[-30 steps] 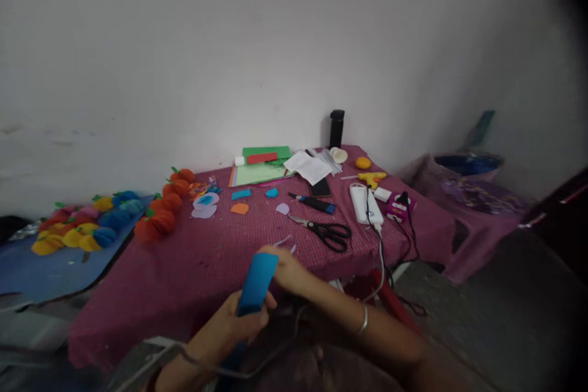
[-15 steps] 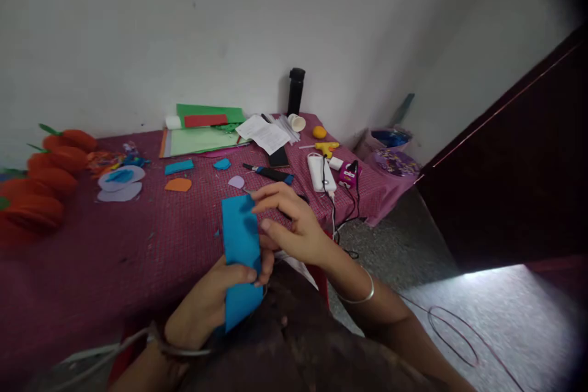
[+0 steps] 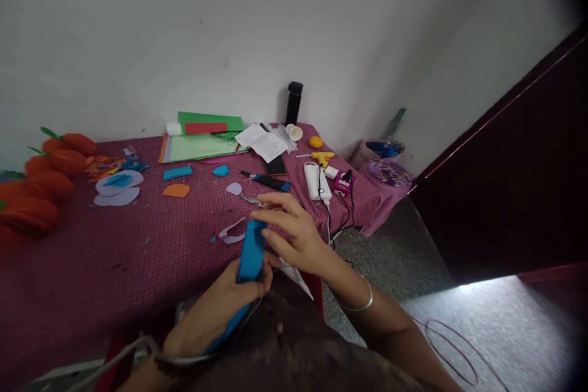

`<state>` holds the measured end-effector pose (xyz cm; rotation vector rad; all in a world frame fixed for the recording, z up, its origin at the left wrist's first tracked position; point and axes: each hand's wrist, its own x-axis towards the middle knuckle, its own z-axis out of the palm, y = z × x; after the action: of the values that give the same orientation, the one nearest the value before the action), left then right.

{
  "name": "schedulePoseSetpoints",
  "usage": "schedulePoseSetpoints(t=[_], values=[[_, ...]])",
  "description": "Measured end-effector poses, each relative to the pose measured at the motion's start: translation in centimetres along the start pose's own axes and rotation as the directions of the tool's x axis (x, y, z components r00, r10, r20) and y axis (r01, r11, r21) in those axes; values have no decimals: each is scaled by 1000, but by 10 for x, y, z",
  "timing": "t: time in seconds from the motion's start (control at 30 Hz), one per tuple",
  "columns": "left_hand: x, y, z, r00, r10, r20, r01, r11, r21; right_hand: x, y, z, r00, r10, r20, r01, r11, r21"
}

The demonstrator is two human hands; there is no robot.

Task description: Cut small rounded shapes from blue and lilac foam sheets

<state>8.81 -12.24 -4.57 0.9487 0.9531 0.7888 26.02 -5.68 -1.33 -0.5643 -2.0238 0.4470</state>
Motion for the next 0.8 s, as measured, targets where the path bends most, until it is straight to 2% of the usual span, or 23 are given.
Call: schedulePoseSetpoints(t=[0.07,0.13,0.23,0.33,0.43,0.63,0.8], values=[[-1,0,0,998,-42,36,45,996,-78,0,1,0,1000,-13,0,13,1000,4],[-1,1,0,990,-66,126,88,981,-175,0,1,-1,1000,-12,-7,13,1000,23],[0,3,-1,966,-9,257,77,963,-257,2,-2,-2,1000,14,5,-14,997,79],[3,4,-3,943,70,326,15,968,-251,4,-4,-6,995,40,89,-52,989,135],[5,6,-5,919,96,382,2,968,-249,5,-5,-8,978,33,206,-68,984,164],[1,7,-8,945,71,318,33,951,-308,5,-4,-8,934,-5,358,-76,974,212],[-4,4,-8,995,-3,100,26,974,-225,1,-5,0,897,92,432,-210,950,233]])
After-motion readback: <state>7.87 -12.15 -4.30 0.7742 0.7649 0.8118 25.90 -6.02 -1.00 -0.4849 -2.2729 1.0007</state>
